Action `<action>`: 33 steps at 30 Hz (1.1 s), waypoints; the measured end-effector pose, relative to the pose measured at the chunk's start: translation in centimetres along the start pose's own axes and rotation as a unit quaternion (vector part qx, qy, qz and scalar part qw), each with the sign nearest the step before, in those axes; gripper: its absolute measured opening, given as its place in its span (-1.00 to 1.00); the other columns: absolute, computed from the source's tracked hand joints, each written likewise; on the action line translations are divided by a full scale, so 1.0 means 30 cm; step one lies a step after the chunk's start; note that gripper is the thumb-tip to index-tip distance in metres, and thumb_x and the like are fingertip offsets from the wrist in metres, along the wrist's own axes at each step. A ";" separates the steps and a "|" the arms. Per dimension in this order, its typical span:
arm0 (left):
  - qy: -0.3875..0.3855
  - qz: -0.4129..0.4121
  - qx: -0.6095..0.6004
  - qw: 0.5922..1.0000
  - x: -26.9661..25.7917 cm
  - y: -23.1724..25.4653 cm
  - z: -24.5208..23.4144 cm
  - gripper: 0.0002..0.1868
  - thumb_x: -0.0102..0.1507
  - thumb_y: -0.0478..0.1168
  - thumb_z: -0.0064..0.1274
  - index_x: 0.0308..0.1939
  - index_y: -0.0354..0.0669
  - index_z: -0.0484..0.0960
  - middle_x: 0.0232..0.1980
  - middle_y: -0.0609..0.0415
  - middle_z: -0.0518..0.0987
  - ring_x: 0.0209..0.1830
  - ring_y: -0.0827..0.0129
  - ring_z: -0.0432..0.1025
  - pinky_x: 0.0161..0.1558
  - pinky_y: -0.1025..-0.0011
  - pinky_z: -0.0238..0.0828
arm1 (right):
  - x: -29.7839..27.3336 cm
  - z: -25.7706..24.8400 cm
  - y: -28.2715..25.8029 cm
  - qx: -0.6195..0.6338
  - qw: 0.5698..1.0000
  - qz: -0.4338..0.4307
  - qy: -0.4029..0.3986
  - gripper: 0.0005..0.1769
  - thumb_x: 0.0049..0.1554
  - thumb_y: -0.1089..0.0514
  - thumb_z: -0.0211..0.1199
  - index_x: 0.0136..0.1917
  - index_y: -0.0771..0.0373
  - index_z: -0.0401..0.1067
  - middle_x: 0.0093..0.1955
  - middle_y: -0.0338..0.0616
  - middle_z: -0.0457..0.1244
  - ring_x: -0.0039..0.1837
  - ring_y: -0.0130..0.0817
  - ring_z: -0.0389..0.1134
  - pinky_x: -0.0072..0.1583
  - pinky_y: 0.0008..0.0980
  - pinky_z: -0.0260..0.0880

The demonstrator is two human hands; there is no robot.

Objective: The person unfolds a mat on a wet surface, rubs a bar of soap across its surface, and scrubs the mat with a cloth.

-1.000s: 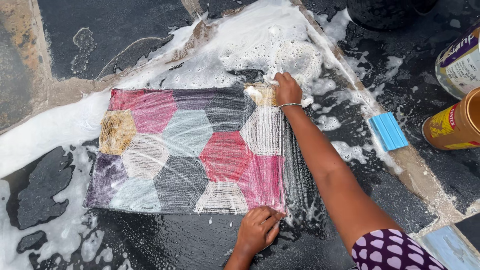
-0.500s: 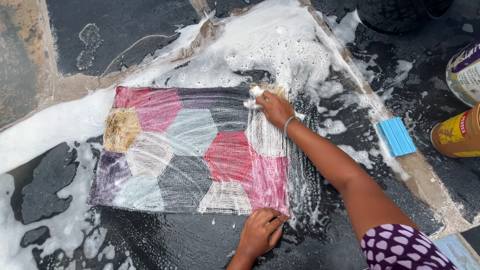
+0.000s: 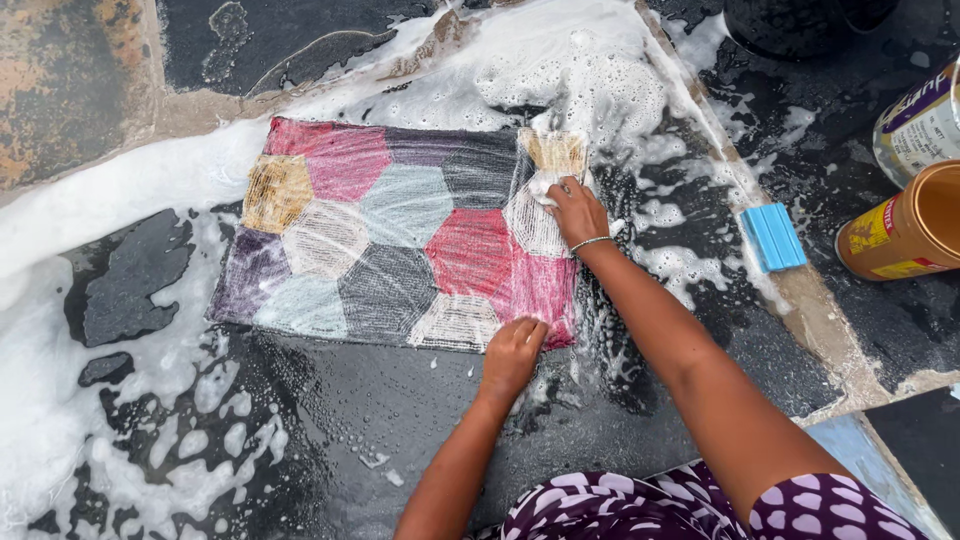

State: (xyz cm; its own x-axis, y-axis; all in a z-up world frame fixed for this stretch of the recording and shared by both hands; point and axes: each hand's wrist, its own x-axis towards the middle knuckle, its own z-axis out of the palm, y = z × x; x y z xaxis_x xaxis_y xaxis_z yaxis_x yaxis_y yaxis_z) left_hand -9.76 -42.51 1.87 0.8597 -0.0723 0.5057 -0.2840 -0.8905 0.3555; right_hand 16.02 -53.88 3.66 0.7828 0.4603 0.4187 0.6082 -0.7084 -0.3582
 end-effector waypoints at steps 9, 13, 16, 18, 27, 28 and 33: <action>0.010 0.111 -0.011 0.994 0.015 0.074 -0.099 -0.52 0.22 0.14 0.10 -0.06 -0.20 0.61 0.06 -0.39 0.54 0.05 -0.23 0.53 0.05 0.06 0.51 | -0.318 -0.203 -0.060 0.043 0.995 -0.005 -0.088 -0.69 0.13 -0.04 0.37 0.04 0.14 0.43 0.01 -0.08 0.31 -0.02 0.06 0.41 -0.03 0.01 0.42; 0.032 0.112 0.056 0.992 0.013 0.094 -0.038 -0.69 0.29 0.02 0.01 -0.12 -0.14 0.56 0.07 -0.22 0.64 0.09 0.00 0.57 0.09 0.07 0.51 | -0.327 -0.207 -0.062 0.035 0.997 -0.006 -0.073 -0.73 0.14 0.01 0.36 0.04 0.15 0.45 -0.02 -0.06 0.33 0.00 0.05 0.41 -0.01 0.00 0.43; -0.031 0.014 0.007 0.999 0.002 0.081 -0.037 -0.72 0.41 -0.05 -0.01 -0.09 -0.22 0.55 -0.06 -0.10 0.67 -0.05 0.13 0.59 -0.04 0.16 0.53 | -0.294 -0.240 -0.088 0.043 0.994 0.026 -0.096 -0.69 0.09 0.04 0.36 0.09 0.15 0.47 0.03 -0.06 0.35 -0.01 0.07 0.41 -0.04 0.01 0.42; -0.100 -0.044 -0.018 0.994 -0.021 0.078 -0.065 -0.74 0.44 -0.07 0.00 -0.14 -0.21 0.56 -0.18 -0.04 0.68 -0.19 0.17 0.61 -0.18 0.21 0.53 | -0.263 -0.288 -0.117 0.033 0.996 0.019 -0.075 -0.72 0.17 0.05 0.34 0.13 0.13 0.48 0.04 -0.08 0.35 0.00 0.04 0.41 -0.03 -0.04 0.42; -0.030 0.011 -0.103 0.994 -0.255 0.081 -0.249 -0.81 0.32 -0.15 0.17 -0.15 -0.19 0.61 -0.06 -0.01 0.68 -0.06 0.13 0.58 0.21 0.13 0.49 | -0.418 -0.205 -0.320 0.077 0.972 -0.173 -0.140 -0.79 0.14 0.11 0.30 0.08 0.10 0.49 -0.05 -0.16 0.30 -0.02 -0.13 0.41 -0.01 -0.16 0.45; -0.027 -0.011 -0.114 0.993 -0.235 0.042 -0.262 -0.81 0.32 -0.18 0.15 -0.07 -0.21 0.63 0.08 -0.05 0.67 0.10 0.07 0.55 0.26 0.14 0.45 | -0.421 -0.201 -0.318 0.084 0.974 -0.147 -0.148 -0.79 0.14 0.10 0.31 0.06 0.11 0.50 -0.06 -0.14 0.29 -0.03 -0.11 0.41 -0.01 -0.14 0.44; -0.054 -0.196 0.001 0.979 -0.130 -0.231 -0.273 -0.40 0.34 0.09 0.02 0.40 -0.04 0.41 0.58 -0.03 0.23 0.62 0.11 0.03 0.55 -0.02 -0.23 | -0.333 -0.180 -0.239 0.047 0.991 -0.040 -0.120 -0.84 0.17 0.11 0.30 0.04 0.13 0.51 -0.06 -0.08 0.29 -0.08 -0.10 0.39 -0.06 -0.12 0.43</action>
